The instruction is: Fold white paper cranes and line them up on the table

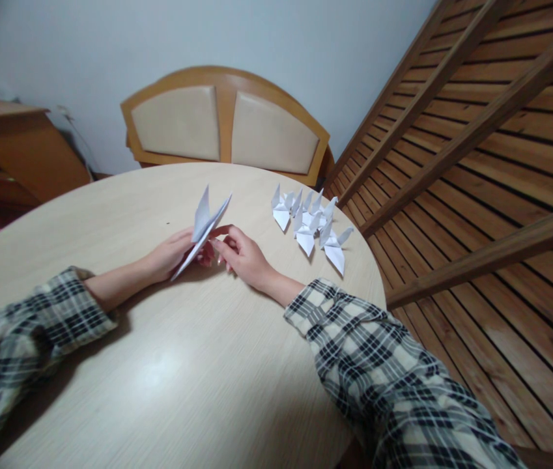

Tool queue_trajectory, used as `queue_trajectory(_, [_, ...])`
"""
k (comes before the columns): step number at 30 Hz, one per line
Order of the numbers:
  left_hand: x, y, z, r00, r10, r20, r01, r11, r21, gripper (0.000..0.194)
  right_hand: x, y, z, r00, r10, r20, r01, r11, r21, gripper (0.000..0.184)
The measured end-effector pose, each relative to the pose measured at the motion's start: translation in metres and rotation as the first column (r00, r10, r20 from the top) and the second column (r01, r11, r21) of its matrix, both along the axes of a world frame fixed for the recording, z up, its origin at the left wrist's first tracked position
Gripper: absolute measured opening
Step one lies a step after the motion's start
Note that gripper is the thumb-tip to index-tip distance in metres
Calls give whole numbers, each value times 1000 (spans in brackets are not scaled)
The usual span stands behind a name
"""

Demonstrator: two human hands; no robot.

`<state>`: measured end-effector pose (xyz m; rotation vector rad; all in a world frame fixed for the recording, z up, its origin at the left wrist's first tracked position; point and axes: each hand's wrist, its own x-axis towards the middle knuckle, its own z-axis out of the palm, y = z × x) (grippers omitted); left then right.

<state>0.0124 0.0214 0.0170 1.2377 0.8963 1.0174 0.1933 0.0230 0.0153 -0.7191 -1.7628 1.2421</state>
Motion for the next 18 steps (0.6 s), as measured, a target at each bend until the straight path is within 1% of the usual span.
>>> queue_trajectory(3, [-1,1,-3,998,-41,57,40,999,24,18,0,0,1,1000,13,-6,-13,1000,24,25])
queue_trajectory(6, [-1,1,-5,996,-45,79,40,997,64,27,0,-1,3,1000,-5,-6,5,1000,24,26])
queue_trajectory(8, [-1,2,-6,997,-43,58,37,994,102,29,0,-1,3,999,-36,17,35,999,27,29])
queue_trajectory(12, [-2,1,-4,997,-71,-14,72,985,154,26,0,1,3,996,-80,46,77,995,57,32])
queue_trajectory(15, [-2,-1,-1,995,-93,-23,95,986,139,28,0,2,1,995,-90,41,87,994,67,30])
queue_trajectory(18, [-1,-2,2,996,-84,4,84,994,66,23,0,4,1,993,-116,33,113,991,75,28])
